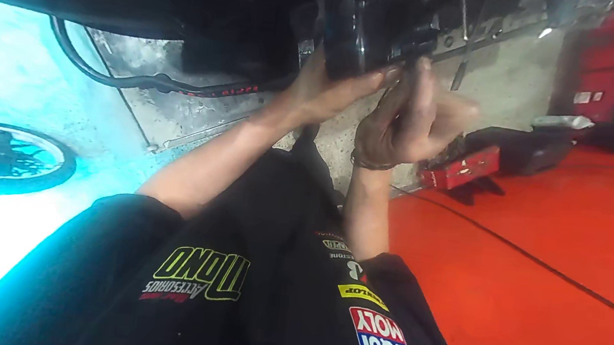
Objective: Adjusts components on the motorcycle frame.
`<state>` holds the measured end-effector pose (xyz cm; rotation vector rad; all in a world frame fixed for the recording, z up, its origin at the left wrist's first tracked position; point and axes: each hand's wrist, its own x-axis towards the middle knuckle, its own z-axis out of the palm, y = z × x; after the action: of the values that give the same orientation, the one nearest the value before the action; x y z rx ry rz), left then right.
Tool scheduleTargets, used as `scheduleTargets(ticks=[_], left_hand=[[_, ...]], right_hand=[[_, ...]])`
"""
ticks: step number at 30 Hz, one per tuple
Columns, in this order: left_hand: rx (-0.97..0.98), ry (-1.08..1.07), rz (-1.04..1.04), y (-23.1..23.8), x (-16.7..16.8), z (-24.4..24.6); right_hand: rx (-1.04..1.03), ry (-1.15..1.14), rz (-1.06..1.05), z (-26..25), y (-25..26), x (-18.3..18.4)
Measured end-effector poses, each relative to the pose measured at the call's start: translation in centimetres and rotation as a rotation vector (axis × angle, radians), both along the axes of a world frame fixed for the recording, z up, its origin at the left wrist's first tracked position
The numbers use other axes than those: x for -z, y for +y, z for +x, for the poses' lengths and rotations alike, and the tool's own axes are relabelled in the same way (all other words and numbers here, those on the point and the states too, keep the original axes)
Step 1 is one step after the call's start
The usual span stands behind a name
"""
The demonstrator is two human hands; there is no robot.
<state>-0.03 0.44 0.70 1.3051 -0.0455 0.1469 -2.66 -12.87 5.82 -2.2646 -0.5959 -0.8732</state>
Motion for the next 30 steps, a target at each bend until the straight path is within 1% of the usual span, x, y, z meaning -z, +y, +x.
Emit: scheduleTargets(ticks=[4,9,12,15,19,22,25,28,30], left_hand=[[-0.001,-0.017,-0.020,0.0,0.2,0.3],[-0.023,-0.028,-0.027,-0.2,-0.2,0.3],[-0.008,0.011,-0.014,-0.1,-0.2,0.2],[-0.002,0.002,-0.017,0.0,-0.1,0.2],[-0.018,-0.038,-0.036,-0.1,0.1,0.3],[0.001,-0.031,-0.030,0.0,0.2,0.3],[0.010,-0.051,-0.049,0.0,0.4,0.4],[0.023,-0.073,-0.045,0.1,0.4,0.4],[0.022,-0.087,-0.056,0.1,0.4,0.3]], right_hand=[[0.022,-0.017,-0.012,0.6,0.0,0.6],[0.074,0.043,-0.031,0.7,-0.5,0.7],[0.095,0.086,-0.028,0.6,-0.1,0.2],[0.079,0.125,-0.020,0.6,0.2,-0.5],[0.072,0.106,-0.014,0.8,0.1,-0.3],[0.060,0.146,-0.046,0.6,0.0,-1.1],[-0.025,0.236,-0.046,1.4,-0.9,-2.2],[-0.230,0.109,0.047,5.8,-3.6,0.0],[-0.361,0.166,-0.011,7.6,-4.9,-0.9]])
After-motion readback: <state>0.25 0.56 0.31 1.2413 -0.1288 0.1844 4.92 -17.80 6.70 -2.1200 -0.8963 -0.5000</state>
